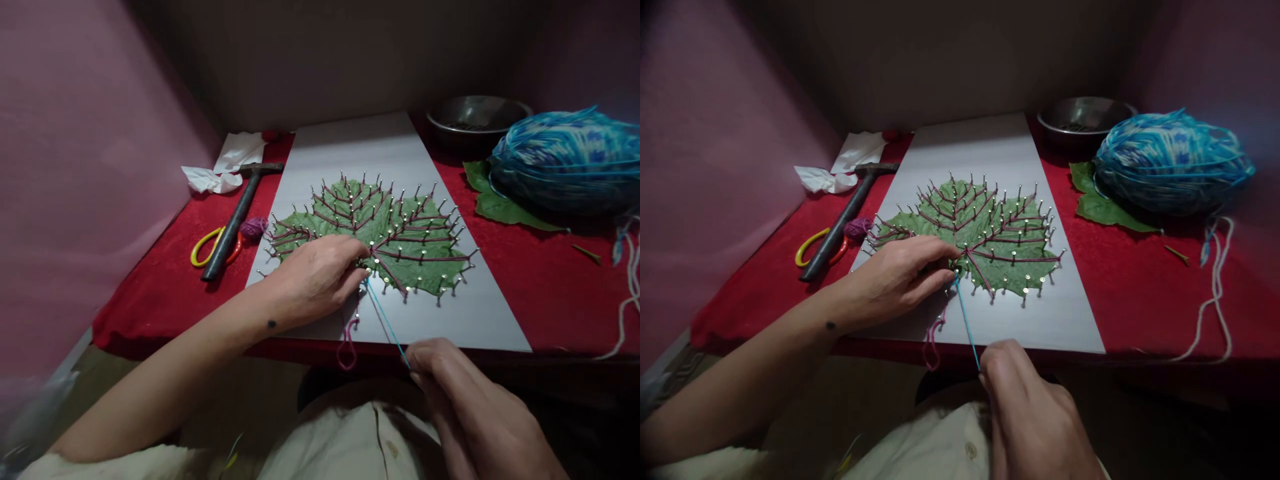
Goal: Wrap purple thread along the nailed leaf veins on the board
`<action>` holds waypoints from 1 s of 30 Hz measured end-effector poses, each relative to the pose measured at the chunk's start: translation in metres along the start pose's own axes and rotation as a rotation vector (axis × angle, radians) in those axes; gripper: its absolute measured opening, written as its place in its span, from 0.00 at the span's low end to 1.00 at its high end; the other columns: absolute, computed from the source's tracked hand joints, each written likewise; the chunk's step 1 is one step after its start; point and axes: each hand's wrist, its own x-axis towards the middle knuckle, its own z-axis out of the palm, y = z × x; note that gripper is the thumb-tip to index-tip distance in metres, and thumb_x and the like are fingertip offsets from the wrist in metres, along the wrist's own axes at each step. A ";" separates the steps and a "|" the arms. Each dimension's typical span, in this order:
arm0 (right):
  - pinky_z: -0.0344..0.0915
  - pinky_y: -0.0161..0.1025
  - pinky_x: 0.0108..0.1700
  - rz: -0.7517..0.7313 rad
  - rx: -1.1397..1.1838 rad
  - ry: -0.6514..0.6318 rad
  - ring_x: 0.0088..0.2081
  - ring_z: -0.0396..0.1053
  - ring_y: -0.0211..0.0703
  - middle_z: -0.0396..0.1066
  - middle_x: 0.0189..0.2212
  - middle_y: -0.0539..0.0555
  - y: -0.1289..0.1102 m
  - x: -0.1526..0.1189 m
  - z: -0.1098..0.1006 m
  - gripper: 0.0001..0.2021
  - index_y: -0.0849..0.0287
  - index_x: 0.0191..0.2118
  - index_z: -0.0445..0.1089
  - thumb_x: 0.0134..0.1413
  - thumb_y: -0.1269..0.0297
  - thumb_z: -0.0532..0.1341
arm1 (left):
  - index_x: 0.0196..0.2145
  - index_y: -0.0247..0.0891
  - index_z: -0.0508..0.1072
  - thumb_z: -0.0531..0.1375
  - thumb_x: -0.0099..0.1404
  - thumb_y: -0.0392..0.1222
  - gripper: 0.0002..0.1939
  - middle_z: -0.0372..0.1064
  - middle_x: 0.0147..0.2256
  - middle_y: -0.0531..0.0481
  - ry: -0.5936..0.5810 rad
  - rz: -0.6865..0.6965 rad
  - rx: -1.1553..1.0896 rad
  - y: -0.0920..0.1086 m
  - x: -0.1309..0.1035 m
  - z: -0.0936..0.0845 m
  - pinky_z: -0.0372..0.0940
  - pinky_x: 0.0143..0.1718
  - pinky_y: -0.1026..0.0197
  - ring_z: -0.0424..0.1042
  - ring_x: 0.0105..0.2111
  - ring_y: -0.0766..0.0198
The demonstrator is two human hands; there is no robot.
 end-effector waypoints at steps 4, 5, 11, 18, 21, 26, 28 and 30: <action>0.61 0.26 0.24 0.027 0.145 -0.021 0.21 0.62 0.31 0.60 0.22 0.45 -0.001 0.003 -0.001 0.07 0.55 0.36 0.57 0.62 0.75 0.50 | 0.42 0.35 0.70 0.60 0.65 0.42 0.10 0.71 0.36 0.49 -0.020 -0.024 -0.007 0.001 -0.001 -0.002 0.61 0.34 0.62 0.68 0.34 0.63; 0.61 0.26 0.24 0.018 0.151 -0.016 0.20 0.62 0.31 0.61 0.22 0.45 -0.001 0.003 -0.001 0.07 0.55 0.36 0.57 0.62 0.75 0.50 | 0.40 0.35 0.70 0.61 0.64 0.42 0.09 0.70 0.35 0.49 -0.029 -0.032 -0.006 0.002 0.000 -0.002 0.61 0.33 0.63 0.68 0.34 0.63; 0.61 0.27 0.22 -0.010 0.087 -0.003 0.19 0.64 0.32 0.63 0.21 0.45 0.003 0.001 0.001 0.07 0.56 0.36 0.59 0.62 0.74 0.49 | 0.35 0.34 0.71 0.59 0.63 0.33 0.02 0.69 0.32 0.51 -0.046 -0.061 -0.026 0.001 0.002 -0.002 0.60 0.33 0.63 0.67 0.32 0.65; 0.61 0.29 0.23 -0.020 0.032 -0.004 0.20 0.65 0.32 0.62 0.20 0.45 0.005 -0.001 -0.007 0.07 0.55 0.34 0.58 0.62 0.73 0.50 | 0.37 0.34 0.68 0.57 0.63 0.30 0.04 0.67 0.33 0.50 0.059 -0.031 -0.051 -0.003 -0.007 -0.001 0.61 0.34 0.62 0.66 0.33 0.64; 0.58 0.30 0.21 -0.036 0.033 -0.048 0.19 0.64 0.32 0.62 0.21 0.45 0.007 -0.003 -0.005 0.07 0.55 0.34 0.58 0.62 0.73 0.50 | 0.37 0.34 0.69 0.55 0.63 0.28 0.06 0.65 0.37 0.48 0.054 0.016 -0.039 -0.001 -0.011 -0.002 0.62 0.36 0.61 0.65 0.36 0.63; 0.59 0.30 0.22 -0.011 0.043 -0.094 0.20 0.65 0.32 0.64 0.22 0.45 0.010 -0.007 -0.004 0.05 0.56 0.37 0.58 0.64 0.72 0.50 | 0.38 0.33 0.72 0.54 0.63 0.30 0.07 0.63 0.41 0.43 0.028 0.062 0.026 0.001 -0.013 0.005 0.65 0.40 0.58 0.64 0.41 0.60; 0.60 0.30 0.23 -0.013 0.027 -0.101 0.21 0.66 0.32 0.64 0.22 0.45 0.010 -0.006 -0.007 0.05 0.55 0.36 0.57 0.64 0.72 0.50 | 0.36 0.33 0.72 0.53 0.65 0.32 0.07 0.63 0.41 0.42 0.059 0.058 0.049 0.001 -0.013 0.010 0.66 0.40 0.57 0.65 0.41 0.59; 0.61 0.29 0.23 -0.041 -0.009 -0.064 0.20 0.66 0.32 0.62 0.21 0.44 0.010 -0.003 -0.013 0.06 0.55 0.36 0.57 0.64 0.71 0.49 | 0.34 0.32 0.72 0.52 0.67 0.33 0.09 0.63 0.41 0.41 0.094 0.058 0.052 0.001 -0.014 0.013 0.66 0.41 0.57 0.65 0.41 0.60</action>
